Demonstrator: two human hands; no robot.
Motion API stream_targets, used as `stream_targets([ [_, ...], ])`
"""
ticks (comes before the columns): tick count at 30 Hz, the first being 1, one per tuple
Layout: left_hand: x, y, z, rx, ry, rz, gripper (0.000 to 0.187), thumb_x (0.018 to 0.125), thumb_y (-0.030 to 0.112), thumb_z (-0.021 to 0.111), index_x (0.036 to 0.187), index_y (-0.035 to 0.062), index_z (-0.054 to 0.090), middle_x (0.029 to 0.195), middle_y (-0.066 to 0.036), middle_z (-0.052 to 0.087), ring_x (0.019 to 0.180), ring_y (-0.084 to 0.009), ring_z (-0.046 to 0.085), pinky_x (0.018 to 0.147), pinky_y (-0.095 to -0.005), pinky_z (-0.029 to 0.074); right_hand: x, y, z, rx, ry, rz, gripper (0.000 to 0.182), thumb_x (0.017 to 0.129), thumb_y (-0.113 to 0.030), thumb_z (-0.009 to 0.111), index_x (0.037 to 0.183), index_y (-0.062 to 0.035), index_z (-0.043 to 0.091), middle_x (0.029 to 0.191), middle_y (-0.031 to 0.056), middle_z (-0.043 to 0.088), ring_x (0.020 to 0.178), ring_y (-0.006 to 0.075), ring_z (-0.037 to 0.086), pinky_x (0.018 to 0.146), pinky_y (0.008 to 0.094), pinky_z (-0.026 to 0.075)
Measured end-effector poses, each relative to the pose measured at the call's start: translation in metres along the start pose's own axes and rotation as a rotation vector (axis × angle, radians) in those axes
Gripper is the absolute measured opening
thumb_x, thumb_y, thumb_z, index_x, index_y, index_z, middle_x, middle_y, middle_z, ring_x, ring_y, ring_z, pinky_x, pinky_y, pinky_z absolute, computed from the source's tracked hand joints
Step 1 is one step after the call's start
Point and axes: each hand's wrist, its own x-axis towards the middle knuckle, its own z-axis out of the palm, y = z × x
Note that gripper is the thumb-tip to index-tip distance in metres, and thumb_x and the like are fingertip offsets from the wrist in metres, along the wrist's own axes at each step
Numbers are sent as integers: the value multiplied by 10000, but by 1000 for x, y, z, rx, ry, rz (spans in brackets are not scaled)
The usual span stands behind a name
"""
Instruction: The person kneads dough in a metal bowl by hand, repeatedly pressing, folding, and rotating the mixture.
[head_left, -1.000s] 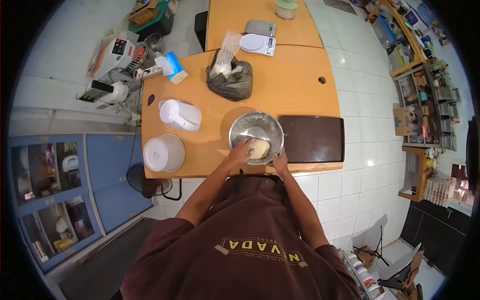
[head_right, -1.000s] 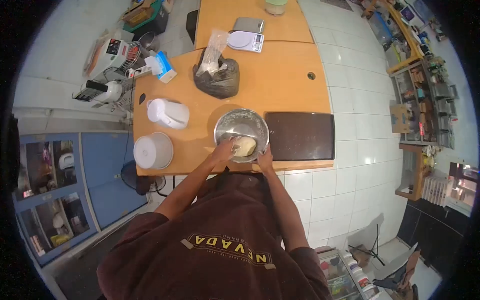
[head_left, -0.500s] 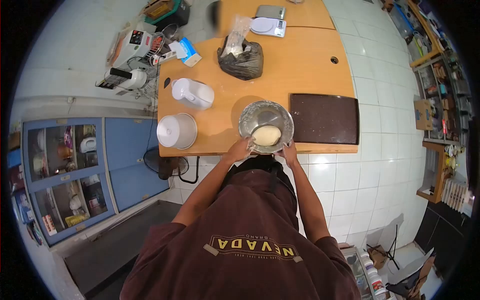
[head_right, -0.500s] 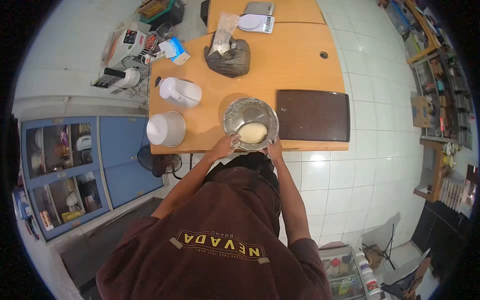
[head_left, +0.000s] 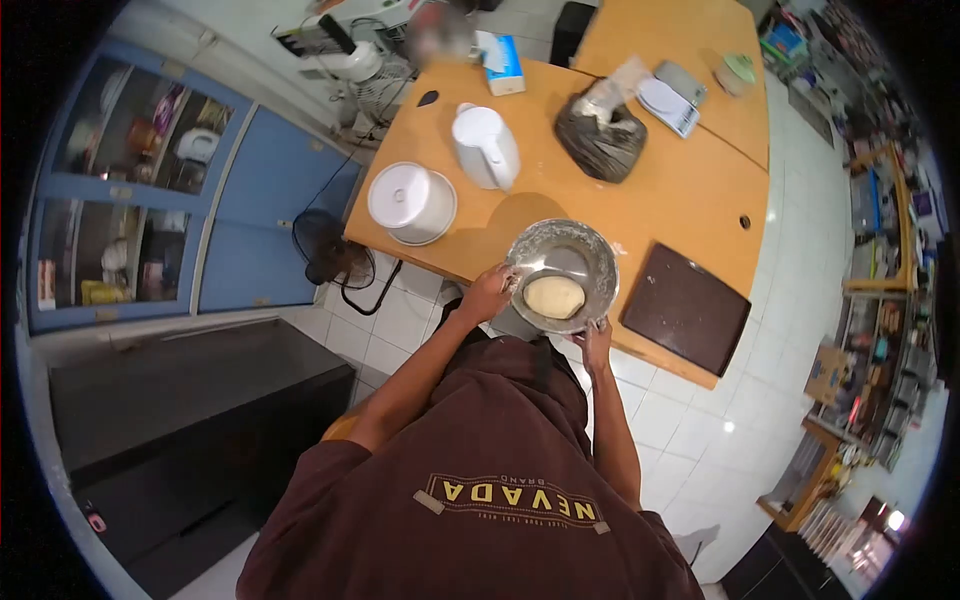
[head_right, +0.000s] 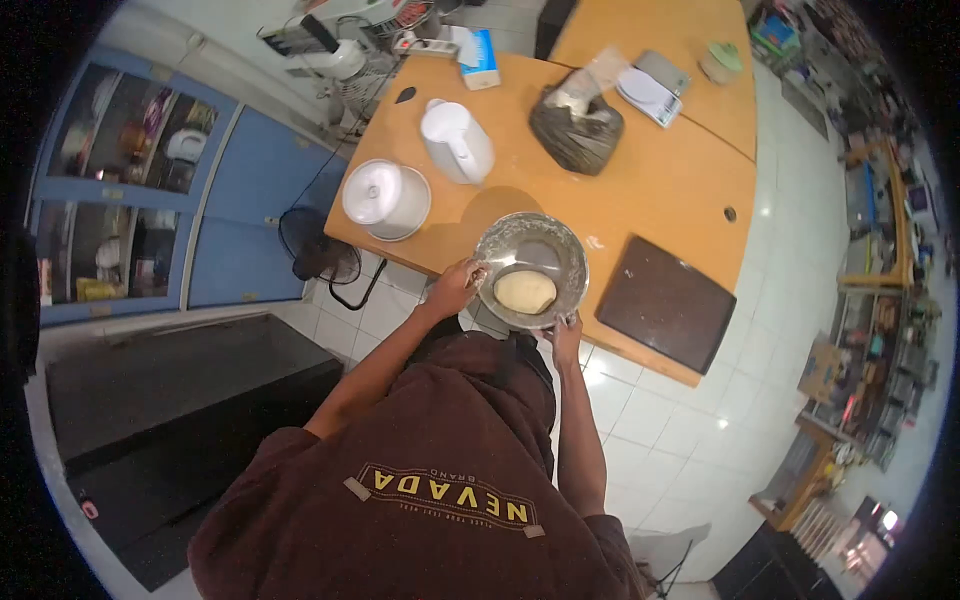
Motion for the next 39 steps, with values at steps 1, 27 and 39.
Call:
stream_targets([
  [1, -3, -5, -10, 1, 66, 60, 241, 983, 170, 578, 1173, 39, 650, 1085, -192, 650, 1026, -376, 626, 895, -475, 491, -1, -5, 12, -22, -28, -7, 385, 1046, -84, 435, 1409, 42, 410, 1291, 226, 566, 1036, 375, 683, 789, 467, 660],
  [27, 36, -156, -312, 127, -134, 53, 846, 657, 293, 882, 1354, -34, 532, 1177, -279, 652, 1082, -475, 607, 954, -511, 495, 7, -21, 419, -40, 16, 2, 333, 1054, -158, 470, 1304, 61, 493, 1182, 195, 622, 944, 293, 709, 732, 398, 664],
  [39, 69, -201, -316, 85, -271, 52, 773, 706, 242, 852, 1357, -16, 526, 1134, -296, 663, 1065, -464, 633, 925, -508, 507, 44, -11, 434, 12, 9, 7, 334, 1053, -129, 456, 1329, 58, 485, 1173, 182, 625, 946, 297, 701, 753, 412, 661],
])
